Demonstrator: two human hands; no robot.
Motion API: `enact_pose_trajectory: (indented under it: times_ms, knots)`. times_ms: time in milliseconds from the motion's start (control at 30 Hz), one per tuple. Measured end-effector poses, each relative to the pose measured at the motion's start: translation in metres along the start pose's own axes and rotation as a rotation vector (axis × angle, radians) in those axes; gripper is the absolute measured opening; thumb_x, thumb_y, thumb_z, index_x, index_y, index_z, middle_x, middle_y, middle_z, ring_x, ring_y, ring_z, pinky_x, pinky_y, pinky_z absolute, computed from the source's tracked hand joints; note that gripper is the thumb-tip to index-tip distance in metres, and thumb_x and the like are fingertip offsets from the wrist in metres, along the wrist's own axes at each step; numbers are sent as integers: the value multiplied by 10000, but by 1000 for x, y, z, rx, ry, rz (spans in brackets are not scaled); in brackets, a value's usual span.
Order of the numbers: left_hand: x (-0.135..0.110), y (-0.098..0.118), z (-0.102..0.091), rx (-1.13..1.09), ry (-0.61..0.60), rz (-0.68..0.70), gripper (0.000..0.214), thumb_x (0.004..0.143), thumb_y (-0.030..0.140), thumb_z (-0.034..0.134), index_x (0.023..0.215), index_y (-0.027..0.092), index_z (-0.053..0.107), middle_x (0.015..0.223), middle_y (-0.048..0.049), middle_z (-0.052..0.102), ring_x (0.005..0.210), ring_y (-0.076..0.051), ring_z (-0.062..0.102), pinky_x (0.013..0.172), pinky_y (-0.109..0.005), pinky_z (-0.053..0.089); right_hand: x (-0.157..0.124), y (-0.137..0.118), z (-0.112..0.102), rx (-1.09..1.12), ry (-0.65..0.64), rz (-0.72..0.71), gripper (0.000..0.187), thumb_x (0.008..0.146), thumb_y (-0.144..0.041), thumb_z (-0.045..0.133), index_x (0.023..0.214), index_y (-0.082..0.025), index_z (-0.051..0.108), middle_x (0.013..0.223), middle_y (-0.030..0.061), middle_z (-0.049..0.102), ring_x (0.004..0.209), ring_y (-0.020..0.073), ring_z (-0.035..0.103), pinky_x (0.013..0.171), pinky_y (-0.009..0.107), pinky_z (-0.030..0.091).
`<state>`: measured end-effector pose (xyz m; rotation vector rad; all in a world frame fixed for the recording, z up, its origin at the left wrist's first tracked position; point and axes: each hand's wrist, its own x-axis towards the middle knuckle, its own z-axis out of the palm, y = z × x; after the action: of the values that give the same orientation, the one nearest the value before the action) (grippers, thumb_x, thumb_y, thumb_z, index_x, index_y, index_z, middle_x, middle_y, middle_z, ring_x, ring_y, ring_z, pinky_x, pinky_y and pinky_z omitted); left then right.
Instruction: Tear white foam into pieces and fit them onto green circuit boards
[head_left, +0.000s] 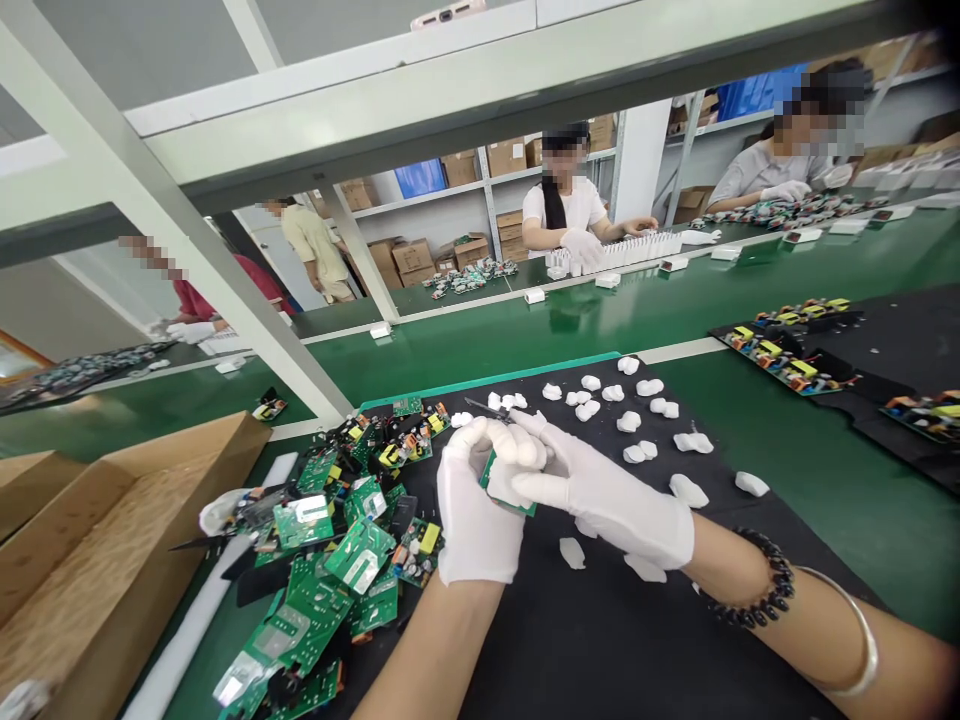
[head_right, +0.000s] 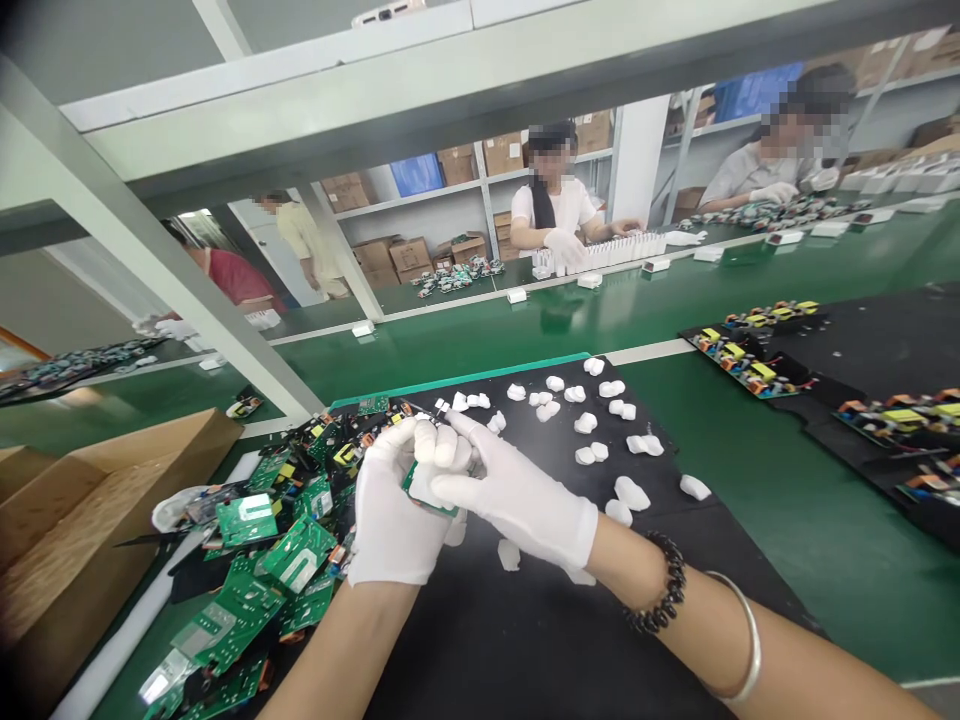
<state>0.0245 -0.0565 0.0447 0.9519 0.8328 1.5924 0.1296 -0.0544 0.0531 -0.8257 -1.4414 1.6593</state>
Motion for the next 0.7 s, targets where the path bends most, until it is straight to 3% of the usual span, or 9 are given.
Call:
enact_pose_trajectory:
  times_ms: [133,200,300,433,567,700]
  knots:
    - [1,-7,-5,-72,-125,-15,254,828,189,437,577,161,459,591,-5,493,543,-95,445,514,-216,371,1,2,6,-63,72,-22,413,739,-163,559,1145,-205,498,947,10,600,974,192,557,861,349,456]
    - [1,-11,-6,-140,-136,-25,324,870,231,355,569,164,454,574,-8,475,547,-100,441,539,-227,383,3,12,7,-151,132,-54,479,753,-194,566,1220,-217,462,982,16,604,991,199,556,876,361,447]
    - [-1,-13,-5,-158,-114,-33,335,862,292,369,557,174,440,550,1,453,523,-103,424,552,-244,392,4,23,7,-291,233,-72,594,763,-227,572,1325,-266,382,1059,14,599,1039,203,544,933,383,409]
    - [-6,-8,-3,51,-76,11,253,805,268,463,568,180,458,567,6,486,506,-104,418,533,-244,379,0,17,6,-292,194,-45,643,770,-208,540,1373,-252,321,1050,21,600,1013,195,560,900,359,439]
    - [-9,0,-4,247,-138,68,233,815,156,400,587,185,442,617,0,507,542,-115,429,507,-239,345,-3,10,4,-205,100,32,765,729,-218,597,1407,-231,242,1016,33,597,969,205,571,836,345,478]
    - [-11,4,-5,374,-129,135,253,777,62,381,565,184,447,624,-5,501,587,-121,427,550,-242,351,-5,11,7,-204,169,8,706,720,-192,603,1356,-279,309,1002,17,579,963,201,559,812,344,476]
